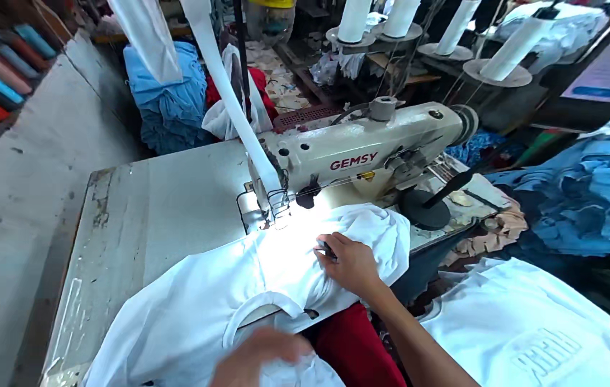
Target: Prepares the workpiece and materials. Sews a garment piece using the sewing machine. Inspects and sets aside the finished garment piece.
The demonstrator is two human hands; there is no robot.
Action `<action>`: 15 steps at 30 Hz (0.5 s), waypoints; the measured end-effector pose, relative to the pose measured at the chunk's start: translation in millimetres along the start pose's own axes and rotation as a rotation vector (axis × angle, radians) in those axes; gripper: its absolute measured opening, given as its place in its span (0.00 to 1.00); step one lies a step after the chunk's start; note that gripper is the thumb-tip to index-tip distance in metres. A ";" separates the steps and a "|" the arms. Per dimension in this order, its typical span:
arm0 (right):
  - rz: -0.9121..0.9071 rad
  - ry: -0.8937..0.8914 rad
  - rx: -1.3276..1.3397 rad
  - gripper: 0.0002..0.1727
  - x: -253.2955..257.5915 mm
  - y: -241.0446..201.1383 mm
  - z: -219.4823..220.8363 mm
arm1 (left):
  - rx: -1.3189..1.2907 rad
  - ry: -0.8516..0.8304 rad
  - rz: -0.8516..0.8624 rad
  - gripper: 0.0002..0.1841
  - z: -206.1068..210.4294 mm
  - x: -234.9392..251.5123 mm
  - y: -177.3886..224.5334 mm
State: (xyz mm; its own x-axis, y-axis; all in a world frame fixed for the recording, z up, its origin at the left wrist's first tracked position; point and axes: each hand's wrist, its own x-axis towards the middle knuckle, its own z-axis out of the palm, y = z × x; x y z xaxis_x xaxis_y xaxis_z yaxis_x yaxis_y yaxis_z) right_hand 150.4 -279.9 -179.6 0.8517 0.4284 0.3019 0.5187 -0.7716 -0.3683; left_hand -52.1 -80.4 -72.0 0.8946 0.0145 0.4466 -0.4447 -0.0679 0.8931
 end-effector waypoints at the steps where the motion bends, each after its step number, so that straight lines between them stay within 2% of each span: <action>1: 0.010 -0.026 0.012 0.19 0.4 -1.1 -1.7 | 0.258 0.122 -0.024 0.15 -8.0 13.3 -27.0; 3: 0.009 -0.047 0.037 0.19 -0.9 -2.4 -2.2 | 0.806 0.296 -0.121 0.18 -20.9 37.2 -78.8; 5: 0.010 -0.038 0.055 0.18 -3.0 -0.3 -4.7 | 1.042 0.273 -0.261 0.23 -29.4 52.4 -116.5; 8: 0.050 -0.045 0.071 0.17 -2.2 10.2 -13.8 | 1.064 0.232 -0.214 0.14 -35.1 65.5 -143.3; 12: 0.077 -0.080 0.048 0.19 -0.9 17.3 -18.9 | 0.825 0.195 -0.252 0.18 -51.8 72.3 -138.1; 15: 0.134 -0.088 0.028 0.26 0.1 6.6 -23.8 | 0.731 0.194 -0.192 0.17 -58.1 71.2 -144.8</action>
State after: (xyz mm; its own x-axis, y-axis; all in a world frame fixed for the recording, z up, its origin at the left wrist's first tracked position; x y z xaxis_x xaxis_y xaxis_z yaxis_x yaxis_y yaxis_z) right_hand 152.0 -296.2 -161.0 0.9158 0.3635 0.1706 0.4013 -0.8115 -0.4248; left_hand 73.5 -11.6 -166.4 0.8995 0.2622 0.3494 -0.0811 -0.6858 0.7233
